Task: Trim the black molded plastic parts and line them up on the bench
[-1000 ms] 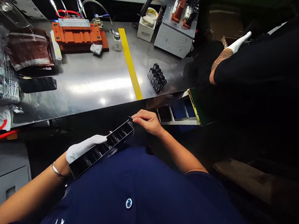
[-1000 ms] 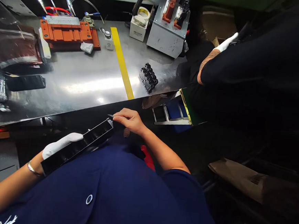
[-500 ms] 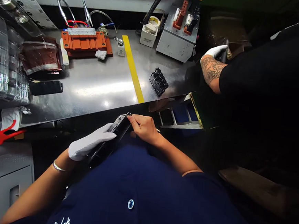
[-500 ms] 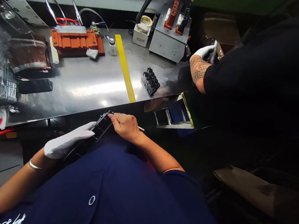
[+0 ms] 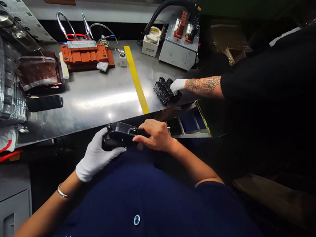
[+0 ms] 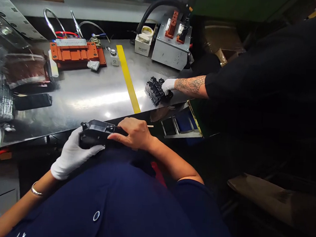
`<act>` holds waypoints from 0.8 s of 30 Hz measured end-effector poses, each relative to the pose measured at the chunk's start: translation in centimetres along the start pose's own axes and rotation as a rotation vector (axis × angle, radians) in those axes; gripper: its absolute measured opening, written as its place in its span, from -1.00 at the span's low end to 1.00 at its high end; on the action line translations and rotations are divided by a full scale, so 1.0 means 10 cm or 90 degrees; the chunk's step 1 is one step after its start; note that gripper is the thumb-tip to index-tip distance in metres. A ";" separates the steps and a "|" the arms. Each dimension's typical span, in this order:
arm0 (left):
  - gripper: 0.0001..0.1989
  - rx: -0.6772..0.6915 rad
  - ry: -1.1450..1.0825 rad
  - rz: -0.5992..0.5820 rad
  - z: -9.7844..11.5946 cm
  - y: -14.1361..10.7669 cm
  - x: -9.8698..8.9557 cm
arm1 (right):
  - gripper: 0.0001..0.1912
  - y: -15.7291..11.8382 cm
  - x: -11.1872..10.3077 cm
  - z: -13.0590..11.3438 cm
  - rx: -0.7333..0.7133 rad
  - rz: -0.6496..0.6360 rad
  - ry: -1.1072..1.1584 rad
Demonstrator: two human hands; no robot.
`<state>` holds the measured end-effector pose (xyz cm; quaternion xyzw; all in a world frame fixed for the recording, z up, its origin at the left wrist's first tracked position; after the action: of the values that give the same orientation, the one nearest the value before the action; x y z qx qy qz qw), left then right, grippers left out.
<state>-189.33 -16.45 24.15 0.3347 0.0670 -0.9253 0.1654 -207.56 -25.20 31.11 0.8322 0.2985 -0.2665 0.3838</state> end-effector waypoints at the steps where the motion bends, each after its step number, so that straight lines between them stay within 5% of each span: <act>1: -0.27 0.038 0.009 0.014 0.02 -0.05 -0.01 | -0.37 -0.01 0.00 -0.05 -0.030 -0.011 -0.014; 7: -0.38 0.151 0.026 0.057 0.13 -0.26 -0.01 | -0.36 -0.05 0.05 -0.21 -0.119 -0.092 -0.017; 19: -0.45 0.122 -0.054 0.003 -0.01 -0.35 0.09 | -0.36 -0.03 0.10 -0.30 -0.188 -0.145 -0.014; 24: -0.37 0.046 -0.086 -0.033 -0.05 -0.32 0.09 | -0.37 -0.02 0.11 -0.30 -0.198 -0.138 -0.017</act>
<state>-190.81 -13.55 23.25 0.2756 0.0307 -0.9515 0.1336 -206.32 -22.38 31.99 0.7220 0.4190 -0.2679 0.4810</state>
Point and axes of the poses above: each hand's wrist, its own y-axis towards the middle knuckle, its own x-axis out of the palm, z = x × y, the point moved 8 cm from there along y, towards the middle knuckle, and after that the axes turned 11 degrees about y, right-handed, at the moved point
